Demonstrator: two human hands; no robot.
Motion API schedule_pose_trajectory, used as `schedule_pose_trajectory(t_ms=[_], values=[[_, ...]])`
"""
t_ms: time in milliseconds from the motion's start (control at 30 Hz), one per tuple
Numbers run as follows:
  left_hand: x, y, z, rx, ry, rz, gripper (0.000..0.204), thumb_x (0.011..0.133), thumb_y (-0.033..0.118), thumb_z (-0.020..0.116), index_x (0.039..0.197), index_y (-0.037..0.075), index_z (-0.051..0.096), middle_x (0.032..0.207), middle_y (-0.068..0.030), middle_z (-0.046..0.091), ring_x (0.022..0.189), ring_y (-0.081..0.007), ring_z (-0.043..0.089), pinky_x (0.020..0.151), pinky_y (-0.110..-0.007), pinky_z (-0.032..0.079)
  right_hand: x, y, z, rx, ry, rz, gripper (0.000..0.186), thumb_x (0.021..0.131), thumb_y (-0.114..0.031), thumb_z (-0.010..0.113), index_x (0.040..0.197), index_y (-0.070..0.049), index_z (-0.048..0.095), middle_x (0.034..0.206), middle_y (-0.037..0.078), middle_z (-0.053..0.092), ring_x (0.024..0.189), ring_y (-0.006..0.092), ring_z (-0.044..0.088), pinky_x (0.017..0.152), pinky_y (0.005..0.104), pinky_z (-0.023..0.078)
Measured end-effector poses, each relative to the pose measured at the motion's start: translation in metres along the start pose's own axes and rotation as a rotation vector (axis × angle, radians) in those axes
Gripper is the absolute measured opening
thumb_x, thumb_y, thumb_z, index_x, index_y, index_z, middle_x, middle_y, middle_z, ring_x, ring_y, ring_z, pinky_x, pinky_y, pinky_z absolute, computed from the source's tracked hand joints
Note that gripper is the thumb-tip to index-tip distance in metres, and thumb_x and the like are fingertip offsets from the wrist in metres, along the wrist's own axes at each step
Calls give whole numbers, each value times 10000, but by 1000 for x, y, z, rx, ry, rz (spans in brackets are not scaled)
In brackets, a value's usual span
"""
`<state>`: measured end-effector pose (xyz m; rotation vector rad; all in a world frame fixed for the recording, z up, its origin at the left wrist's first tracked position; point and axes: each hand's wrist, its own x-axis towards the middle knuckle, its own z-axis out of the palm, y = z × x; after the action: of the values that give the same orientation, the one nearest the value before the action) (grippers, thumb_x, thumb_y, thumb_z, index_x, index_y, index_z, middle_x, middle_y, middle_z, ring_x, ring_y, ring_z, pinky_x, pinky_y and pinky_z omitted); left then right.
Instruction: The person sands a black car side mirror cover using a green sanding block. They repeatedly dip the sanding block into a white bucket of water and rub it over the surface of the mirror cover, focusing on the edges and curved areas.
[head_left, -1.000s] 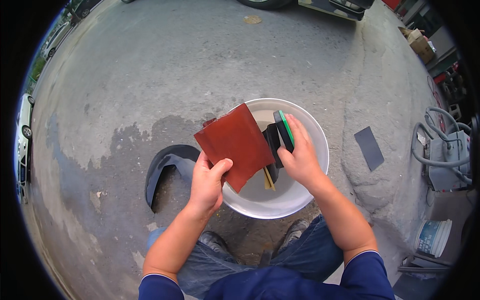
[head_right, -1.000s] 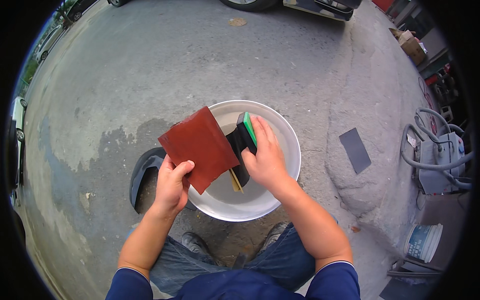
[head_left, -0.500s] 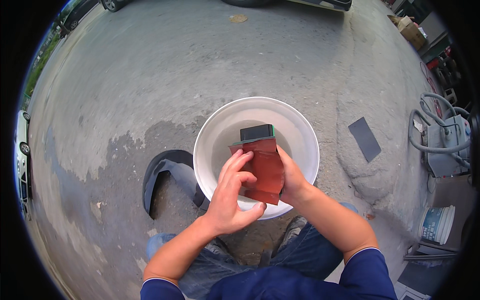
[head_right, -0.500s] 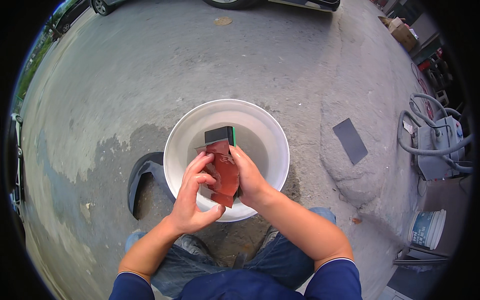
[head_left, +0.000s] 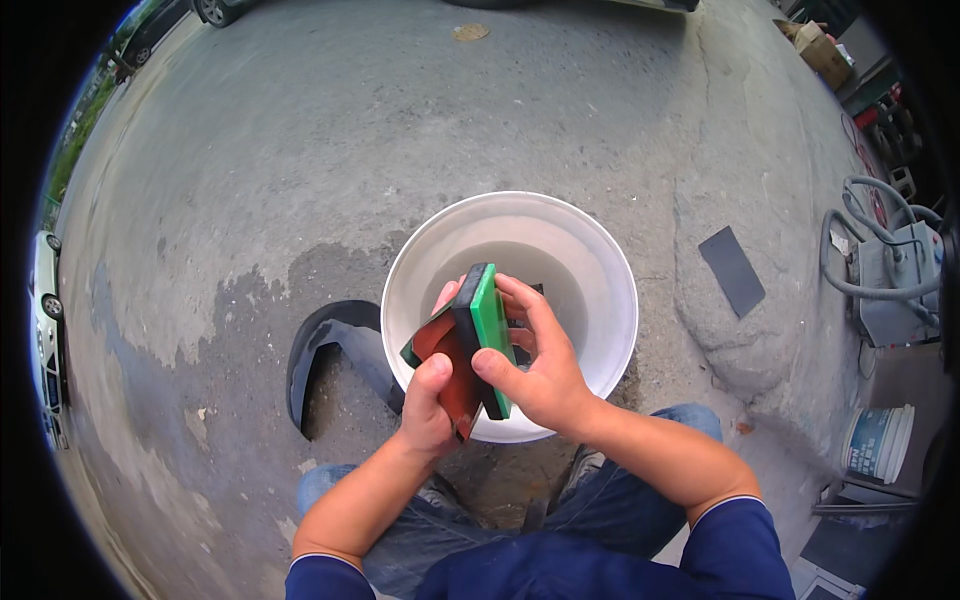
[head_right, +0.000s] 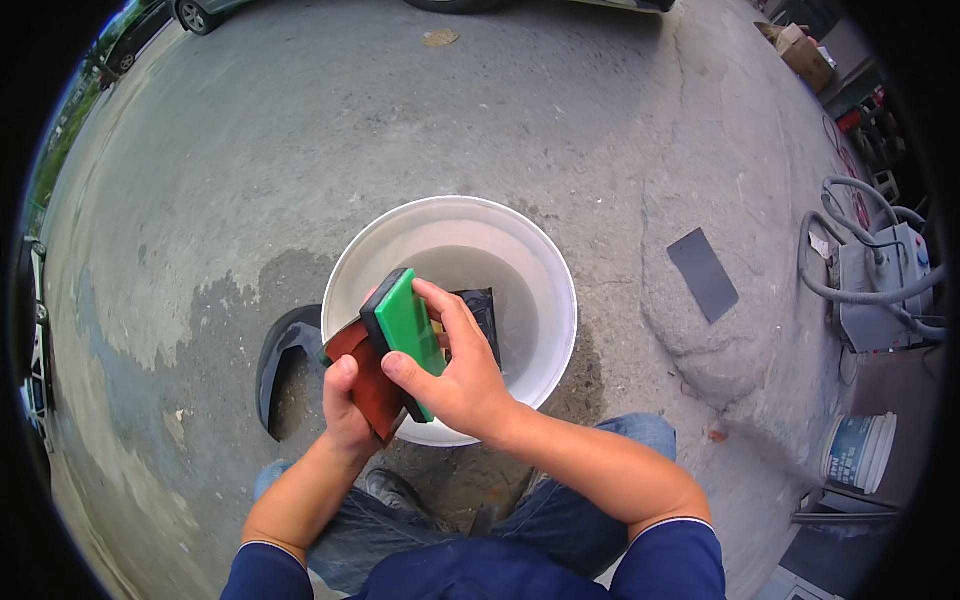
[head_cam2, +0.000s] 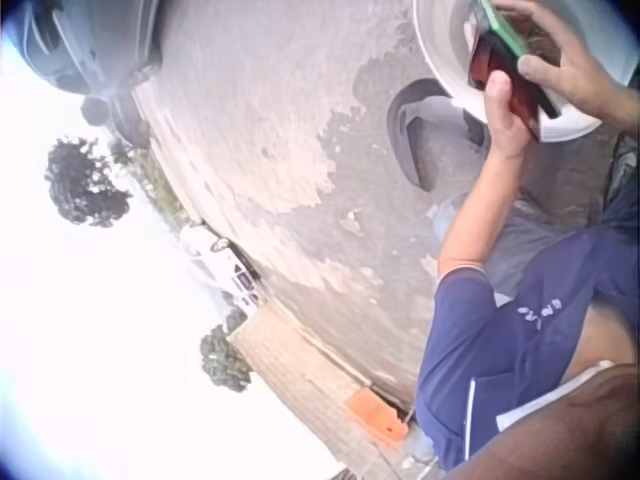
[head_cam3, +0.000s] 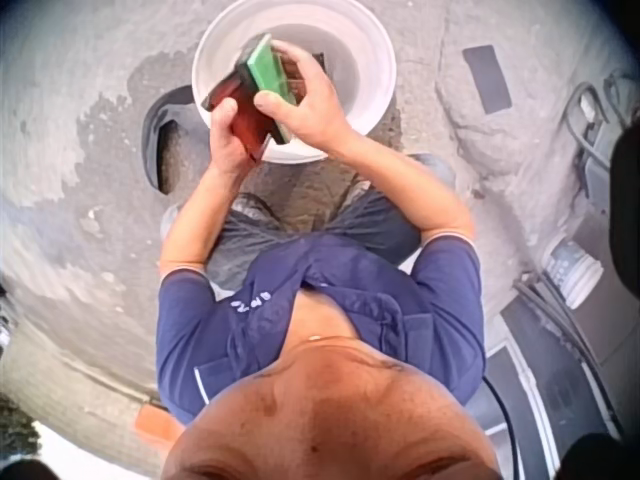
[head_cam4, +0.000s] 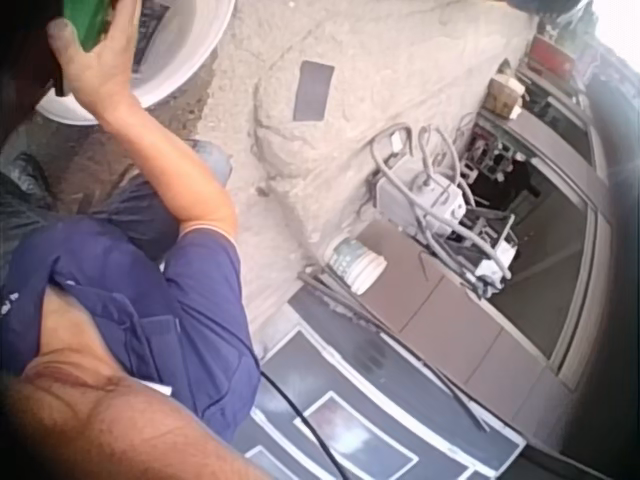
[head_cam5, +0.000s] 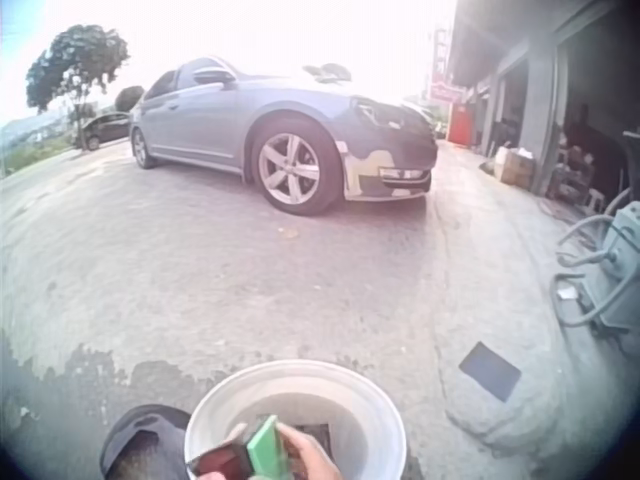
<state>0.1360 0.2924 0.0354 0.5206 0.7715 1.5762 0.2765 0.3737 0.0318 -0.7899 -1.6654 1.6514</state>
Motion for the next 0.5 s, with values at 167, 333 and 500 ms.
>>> schedule_pose_trajectory(t_ms=[167, 333, 500], values=[[10, 14, -1, -122, 125, -10, 871, 997, 579, 497, 1663, 36, 354, 1706, -176, 397, 1538, -349, 443, 1254, -529, 393, 2, 1, -5, 61, 70, 26, 858, 969, -391, 806, 1598, 1, 374, 1510, 189, 523, 1369, 275, 549, 1131, 448, 487], [19, 36, -11, -416, 15, -49, 879, 988, 560, 495, 1663, 16, 356, 1705, -200, 395, 1532, -386, 450, 1239, -592, 406, 21, 10, -24, 397, 345, 195, 653, 1064, -411, 668, 1536, -6, 469, 1392, 137, 614, 1236, 210, 618, 1078, 384, 513], [20, 44, -26, -496, -109, -106, 904, 996, 545, 477, 1649, -66, 345, 1613, -254, 502, 1460, -397, 526, 1219, -535, 429, 33, 11, -35, 839, 68, 674, 443, 1111, -435, 538, 1389, -100, 619, 1168, 65, 741, 1035, 192, 721, 981, 377, 583]])
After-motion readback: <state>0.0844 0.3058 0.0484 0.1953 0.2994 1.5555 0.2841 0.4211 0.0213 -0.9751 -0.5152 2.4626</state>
